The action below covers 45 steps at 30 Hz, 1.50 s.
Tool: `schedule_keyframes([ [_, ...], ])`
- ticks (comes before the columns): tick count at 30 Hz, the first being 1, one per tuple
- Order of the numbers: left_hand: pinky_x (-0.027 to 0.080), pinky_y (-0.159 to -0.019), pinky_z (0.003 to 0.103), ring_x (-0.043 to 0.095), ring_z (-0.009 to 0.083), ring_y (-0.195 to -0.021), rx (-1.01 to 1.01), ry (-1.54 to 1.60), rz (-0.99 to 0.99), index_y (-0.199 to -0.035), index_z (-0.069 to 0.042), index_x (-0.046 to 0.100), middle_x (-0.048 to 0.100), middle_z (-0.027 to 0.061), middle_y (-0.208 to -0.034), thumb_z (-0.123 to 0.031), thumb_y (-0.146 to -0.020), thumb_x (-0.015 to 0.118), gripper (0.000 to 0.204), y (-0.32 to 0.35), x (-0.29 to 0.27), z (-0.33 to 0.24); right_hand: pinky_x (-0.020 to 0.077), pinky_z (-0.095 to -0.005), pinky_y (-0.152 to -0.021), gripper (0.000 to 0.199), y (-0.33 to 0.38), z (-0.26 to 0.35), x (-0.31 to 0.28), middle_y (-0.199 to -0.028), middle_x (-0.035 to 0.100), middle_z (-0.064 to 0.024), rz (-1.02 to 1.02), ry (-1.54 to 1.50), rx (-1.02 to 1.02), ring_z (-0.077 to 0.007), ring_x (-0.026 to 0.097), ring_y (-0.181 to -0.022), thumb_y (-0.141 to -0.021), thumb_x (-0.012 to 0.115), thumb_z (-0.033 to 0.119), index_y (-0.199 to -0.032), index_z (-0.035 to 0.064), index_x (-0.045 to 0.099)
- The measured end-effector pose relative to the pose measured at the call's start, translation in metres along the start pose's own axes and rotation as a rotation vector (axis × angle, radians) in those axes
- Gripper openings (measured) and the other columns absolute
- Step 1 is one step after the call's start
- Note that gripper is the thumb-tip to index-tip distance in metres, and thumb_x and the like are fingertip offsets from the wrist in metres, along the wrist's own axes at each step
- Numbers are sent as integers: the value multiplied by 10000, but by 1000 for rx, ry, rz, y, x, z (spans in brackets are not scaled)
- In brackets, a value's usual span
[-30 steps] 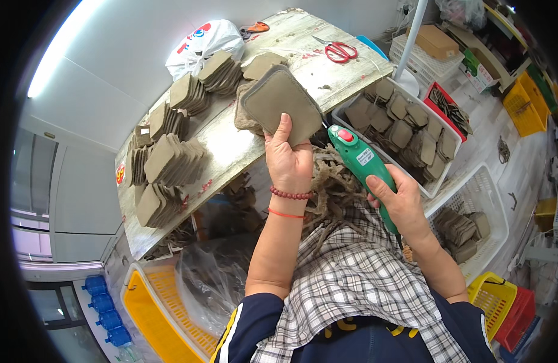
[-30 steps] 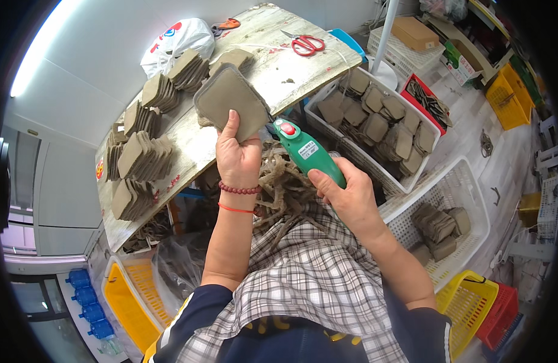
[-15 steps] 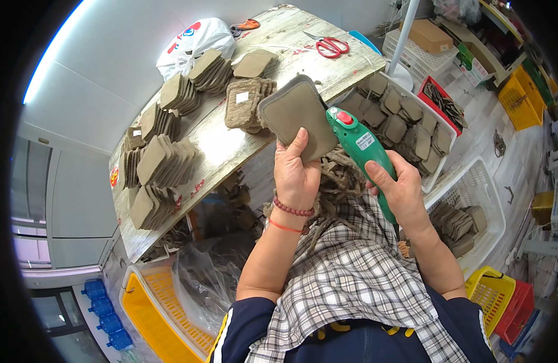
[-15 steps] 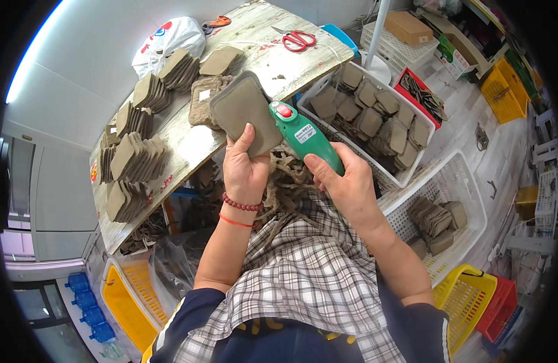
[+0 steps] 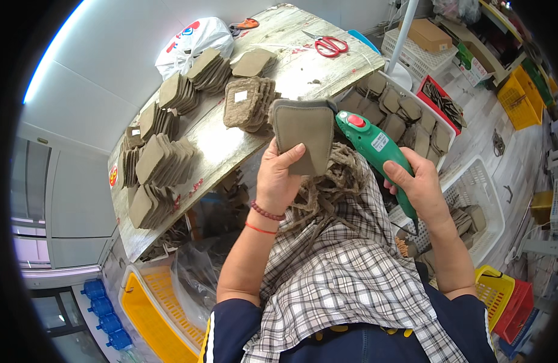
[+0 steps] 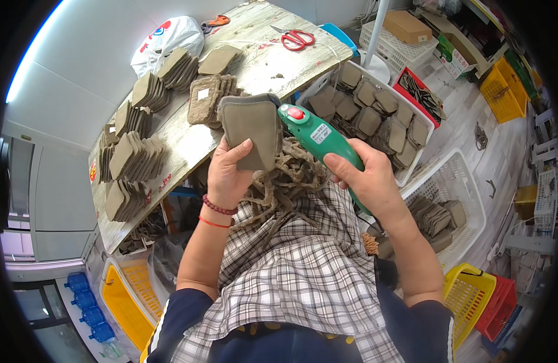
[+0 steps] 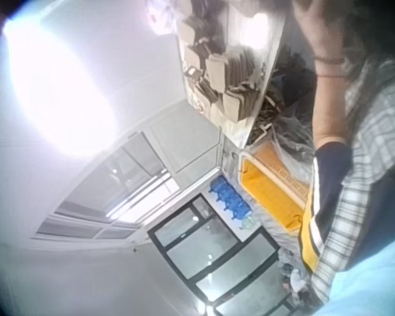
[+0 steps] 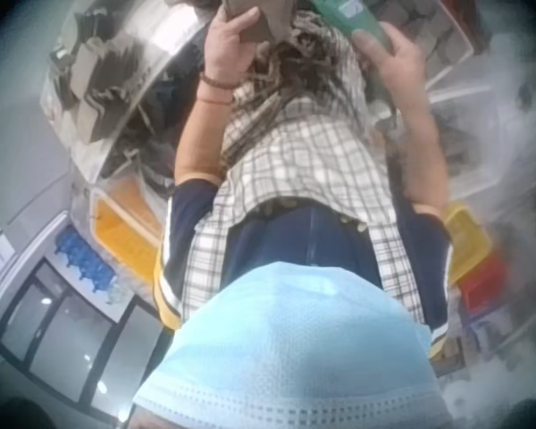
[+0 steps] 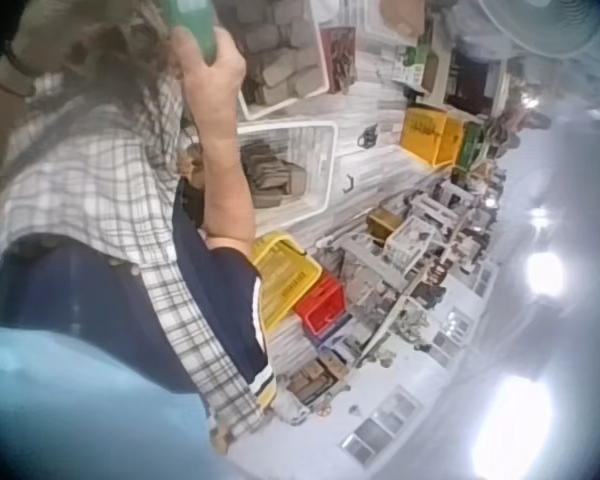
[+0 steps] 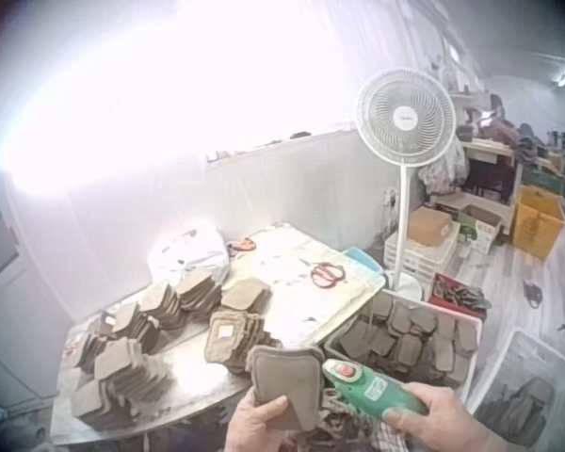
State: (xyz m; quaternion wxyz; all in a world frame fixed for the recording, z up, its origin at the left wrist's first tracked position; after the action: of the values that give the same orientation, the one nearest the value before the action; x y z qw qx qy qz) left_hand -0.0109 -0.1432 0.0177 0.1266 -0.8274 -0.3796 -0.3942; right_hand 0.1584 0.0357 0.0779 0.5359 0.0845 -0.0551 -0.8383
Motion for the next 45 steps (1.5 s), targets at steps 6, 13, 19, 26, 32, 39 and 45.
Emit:
schedule_keyframes([
  [6, 542, -852, 331, 644, 185, -979, -150, -192, 42, -1236, -1, 528, 639, 95, -1123, 88, -836, 594, 415, -7, -20, -27, 460, -232, -621, 444, 4, -7, -18, -750, 607, -20, 59, 176, -13, -77, 558, -668, -836, 725, 345, -1074, -12, 612],
  [13, 538, -862, 348, 640, 195, -990, -276, -379, 22, -1295, -3, 497, 633, 104, -1142, 99, -825, 594, 491, -3, -19, -34, 484, -270, -646, 438, 11, -12, -14, -784, 648, -59, 12, 450, -173, -106, 597, -693, -816, 735, 359, -1075, 24, 620],
  [19, 536, -858, 332, 642, 185, -976, -383, -386, -14, -1314, -7, 478, 635, 92, -1130, 101, -820, 597, 520, 4, -14, -24, 489, -277, -637, 423, 8, -22, -2, -771, 651, -62, -35, 417, -149, -111, 599, -680, -820, 729, 371, -1048, 29, 630],
  [26, 529, -835, 306, 634, 162, -953, -459, -406, 38, -1262, -13, 501, 635, 71, -1093, 111, -811, 589, 476, 9, -19, -22, 444, -228, -560, 354, -1, -23, 2, -694, 590, -9, 93, 133, 33, -65, 535, -609, -860, 694, 344, -950, 7, 633],
  [32, 510, -731, 260, 624, 135, -857, -283, -837, -11, -1115, -34, 533, 627, 61, -987, 82, -772, 653, 381, 5, -33, -47, 432, -214, -537, 334, -1, -23, -5, -684, 578, 4, 172, 56, 133, -54, 520, -592, -865, 689, 328, -950, 9, 636],
  [39, 540, -690, 265, 658, 140, -746, -148, -619, -177, -939, 8, 651, 696, 85, -882, 36, -761, 709, 189, 10, -39, -59, 448, -225, -542, 342, -1, -26, -5, -697, 584, -4, 229, 96, 173, -62, 527, -582, -863, 688, 327, -959, 3, 637],
  [45, 540, -696, 264, 661, 138, -738, -217, -655, -143, -967, 17, 665, 699, 87, -885, 19, -769, 706, 203, 12, -40, -62, 422, -229, -521, 337, -2, -27, -2, -662, 571, 0, 298, 152, 168, -61, 515, -569, -858, 693, 321, -948, 1, 638],
])
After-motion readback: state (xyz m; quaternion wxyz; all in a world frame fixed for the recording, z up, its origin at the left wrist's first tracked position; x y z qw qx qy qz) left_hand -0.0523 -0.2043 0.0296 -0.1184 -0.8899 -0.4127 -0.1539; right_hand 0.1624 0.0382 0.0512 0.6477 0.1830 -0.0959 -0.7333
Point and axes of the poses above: each hand's wrist, its own y-axis away from the middle knuckle, its own x-axis out of the palm, z = x × y, the point moved 1 cm from there along -y, towards the middle knuckle
